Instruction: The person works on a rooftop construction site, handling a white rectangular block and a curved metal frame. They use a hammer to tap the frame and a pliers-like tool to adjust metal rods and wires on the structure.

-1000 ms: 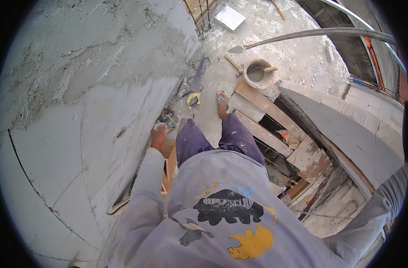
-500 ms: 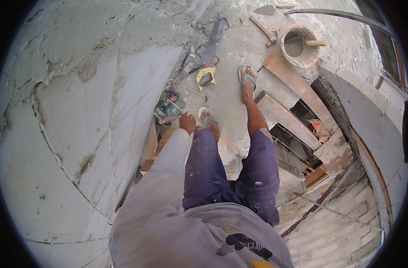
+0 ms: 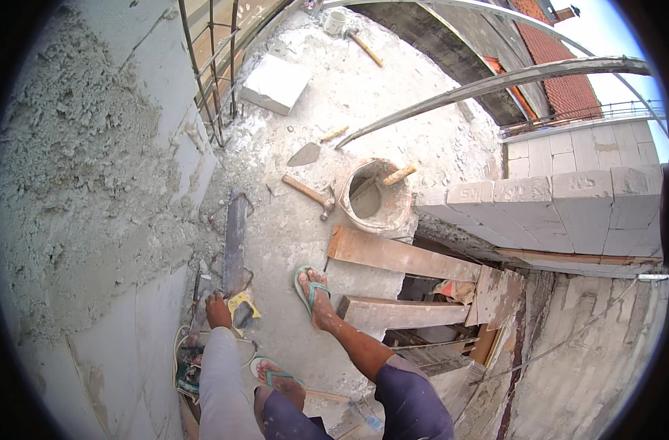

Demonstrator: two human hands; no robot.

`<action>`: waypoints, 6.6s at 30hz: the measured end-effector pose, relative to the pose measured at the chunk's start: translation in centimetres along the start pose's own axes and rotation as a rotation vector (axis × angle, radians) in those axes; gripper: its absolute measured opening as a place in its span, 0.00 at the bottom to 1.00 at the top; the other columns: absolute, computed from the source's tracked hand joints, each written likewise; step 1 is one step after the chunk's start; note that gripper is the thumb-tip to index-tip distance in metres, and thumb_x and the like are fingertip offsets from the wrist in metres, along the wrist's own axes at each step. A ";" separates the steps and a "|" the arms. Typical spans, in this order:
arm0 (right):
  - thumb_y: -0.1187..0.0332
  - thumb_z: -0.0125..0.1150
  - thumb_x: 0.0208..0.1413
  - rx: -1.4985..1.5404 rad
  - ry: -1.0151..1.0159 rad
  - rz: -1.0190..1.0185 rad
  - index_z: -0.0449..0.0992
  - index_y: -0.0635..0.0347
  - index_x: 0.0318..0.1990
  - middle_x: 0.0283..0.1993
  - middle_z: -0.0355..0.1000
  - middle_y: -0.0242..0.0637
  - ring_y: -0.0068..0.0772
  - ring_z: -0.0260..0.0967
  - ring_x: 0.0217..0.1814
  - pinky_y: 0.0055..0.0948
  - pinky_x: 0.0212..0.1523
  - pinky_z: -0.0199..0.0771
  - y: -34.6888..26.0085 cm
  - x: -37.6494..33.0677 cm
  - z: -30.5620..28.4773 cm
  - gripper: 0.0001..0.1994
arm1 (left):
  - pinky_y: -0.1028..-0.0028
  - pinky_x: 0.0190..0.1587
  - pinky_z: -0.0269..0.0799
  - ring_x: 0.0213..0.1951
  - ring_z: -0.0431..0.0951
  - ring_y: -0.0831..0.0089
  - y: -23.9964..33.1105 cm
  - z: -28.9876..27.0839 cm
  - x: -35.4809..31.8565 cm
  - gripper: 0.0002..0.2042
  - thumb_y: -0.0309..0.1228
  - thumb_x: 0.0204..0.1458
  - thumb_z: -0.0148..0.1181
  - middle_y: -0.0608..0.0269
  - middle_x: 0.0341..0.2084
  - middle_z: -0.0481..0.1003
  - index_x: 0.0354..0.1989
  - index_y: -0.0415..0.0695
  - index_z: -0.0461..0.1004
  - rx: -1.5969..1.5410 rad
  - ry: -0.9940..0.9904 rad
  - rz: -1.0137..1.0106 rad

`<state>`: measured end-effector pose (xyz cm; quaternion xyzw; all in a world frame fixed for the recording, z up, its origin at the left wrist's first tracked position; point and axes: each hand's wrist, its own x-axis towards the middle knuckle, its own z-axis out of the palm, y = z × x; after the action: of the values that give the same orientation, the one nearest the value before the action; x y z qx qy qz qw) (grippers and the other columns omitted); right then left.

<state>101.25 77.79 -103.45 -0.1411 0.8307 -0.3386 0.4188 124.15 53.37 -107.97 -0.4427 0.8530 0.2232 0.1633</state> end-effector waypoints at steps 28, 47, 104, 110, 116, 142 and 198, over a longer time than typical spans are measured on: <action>0.41 0.64 0.62 0.210 1.158 -0.718 0.77 0.63 0.49 0.26 0.65 0.26 0.23 0.74 0.27 0.24 0.34 0.75 -77.1 -28.3 -75.7 0.29 | 0.81 0.25 0.60 0.26 0.60 0.81 27.2 -48.0 -29.2 0.22 0.34 0.73 0.40 0.68 0.32 0.64 0.70 0.38 0.61 -1.790 -1.167 -0.588; 0.55 0.68 0.64 0.426 1.047 -0.794 0.70 0.66 0.59 0.41 0.74 0.38 0.25 0.72 0.30 0.26 0.28 0.78 -82.4 -25.0 -77.6 0.26 | 0.72 0.60 0.67 0.53 0.77 0.68 46.0 -70.9 -21.7 0.34 0.50 0.56 0.70 0.50 0.52 0.79 0.62 0.34 0.72 -0.680 -0.842 0.413; 0.71 0.61 0.64 -0.198 1.179 -0.447 0.62 0.67 0.68 0.63 0.67 0.60 0.65 0.64 0.67 0.53 0.68 0.64 -54.5 28.5 -123.3 0.26 | 0.82 0.30 0.62 0.23 0.58 0.84 116.4 -124.0 28.0 0.28 0.47 0.72 0.49 0.43 0.64 0.70 0.70 0.39 0.59 -1.679 0.442 1.143; 0.73 0.60 0.64 -0.294 1.093 -0.422 0.61 0.69 0.67 0.63 0.65 0.61 0.65 0.63 0.66 0.53 0.66 0.63 -56.4 30.7 -122.1 0.26 | 0.82 0.23 0.60 0.20 0.61 0.86 112.7 -125.8 30.6 0.22 0.41 0.70 0.55 0.52 0.54 0.78 0.64 0.38 0.66 -1.669 0.637 1.075; 0.71 0.62 0.65 -0.408 1.094 -0.461 0.65 0.70 0.65 0.61 0.68 0.61 0.66 0.66 0.64 0.52 0.64 0.67 -56.8 33.1 -121.5 0.24 | 0.80 0.27 0.61 0.23 0.60 0.85 112.4 -127.0 34.7 0.23 0.41 0.68 0.57 0.54 0.55 0.79 0.63 0.37 0.68 -1.548 0.613 0.949; 0.68 0.68 0.59 -0.286 0.991 -0.596 0.69 0.64 0.60 0.47 0.72 0.51 0.57 0.76 0.46 0.47 0.44 0.78 -83.6 32.1 -112.5 0.23 | 0.84 0.28 0.58 0.23 0.58 0.88 108.0 -144.6 38.8 0.19 0.33 0.65 0.61 0.59 0.48 0.83 0.62 0.38 0.71 -1.295 0.978 0.946; 0.71 0.70 0.57 -0.129 1.172 -0.502 0.67 0.72 0.59 0.53 0.71 0.62 0.68 0.70 0.56 0.51 0.56 0.70 -82.2 32.1 -114.1 0.26 | 0.66 0.42 0.72 0.40 0.75 0.72 105.4 -160.8 39.9 0.19 0.42 0.65 0.59 0.65 0.39 0.77 0.55 0.41 0.78 -1.212 0.712 1.278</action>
<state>-12.65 51.80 -18.79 -0.1477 0.8821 -0.3968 -0.2063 1.69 -4.75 34.16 0.0564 0.6725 0.5269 -0.5167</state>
